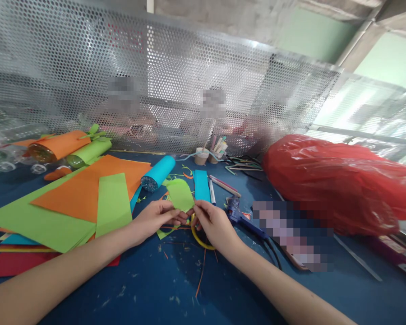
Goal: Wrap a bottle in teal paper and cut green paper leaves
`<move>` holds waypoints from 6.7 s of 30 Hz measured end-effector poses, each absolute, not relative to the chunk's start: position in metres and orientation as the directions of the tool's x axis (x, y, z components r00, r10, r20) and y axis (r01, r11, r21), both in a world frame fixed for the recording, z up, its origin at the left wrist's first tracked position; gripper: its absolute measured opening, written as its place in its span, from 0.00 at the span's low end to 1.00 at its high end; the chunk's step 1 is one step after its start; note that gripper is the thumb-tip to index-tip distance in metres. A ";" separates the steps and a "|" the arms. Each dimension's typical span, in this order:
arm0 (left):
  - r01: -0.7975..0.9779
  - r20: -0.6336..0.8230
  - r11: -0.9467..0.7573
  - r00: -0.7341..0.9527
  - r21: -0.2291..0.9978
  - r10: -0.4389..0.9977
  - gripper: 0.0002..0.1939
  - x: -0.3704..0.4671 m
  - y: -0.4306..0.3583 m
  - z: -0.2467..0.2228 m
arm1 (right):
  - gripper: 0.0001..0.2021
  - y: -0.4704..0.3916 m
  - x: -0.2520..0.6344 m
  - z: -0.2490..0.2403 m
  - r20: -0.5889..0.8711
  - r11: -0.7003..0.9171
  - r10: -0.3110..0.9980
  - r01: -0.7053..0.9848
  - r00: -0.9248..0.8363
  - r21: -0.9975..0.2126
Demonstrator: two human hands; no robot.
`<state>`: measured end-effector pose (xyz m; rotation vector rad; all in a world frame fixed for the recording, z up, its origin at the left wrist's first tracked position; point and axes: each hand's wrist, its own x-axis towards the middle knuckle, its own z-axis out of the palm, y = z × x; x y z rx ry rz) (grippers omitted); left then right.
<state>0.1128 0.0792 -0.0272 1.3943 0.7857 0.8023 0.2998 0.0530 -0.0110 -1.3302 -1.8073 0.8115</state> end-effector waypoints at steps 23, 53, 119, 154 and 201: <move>-0.217 -0.060 0.214 0.556 0.953 0.829 0.19 0.113 0.080 -0.028 | 0.11 0.056 0.304 -0.014 0.279 0.331 0.943 0.454 -0.179 -0.827; -0.198 0.046 0.052 0.461 0.979 0.886 0.13 0.116 0.082 -0.032 | 0.15 0.047 0.303 -0.001 0.222 0.273 0.958 0.337 -0.181 -0.901; -0.447 0.014 -0.156 -0.304 0.881 0.953 0.10 0.100 0.101 0.009 | 0.25 0.015 0.296 0.026 0.049 0.324 0.879 0.518 -0.475 -0.791; -0.568 -0.084 -0.031 -0.174 0.823 0.981 0.07 0.132 0.040 0.033 | 0.29 0.008 0.291 0.037 0.037 0.352 0.887 0.622 -0.460 -0.699; -0.479 0.079 -0.147 -0.160 0.866 0.984 0.12 0.130 0.041 0.035 | 0.31 0.005 0.294 0.047 0.155 0.495 0.828 0.573 -0.539 -0.653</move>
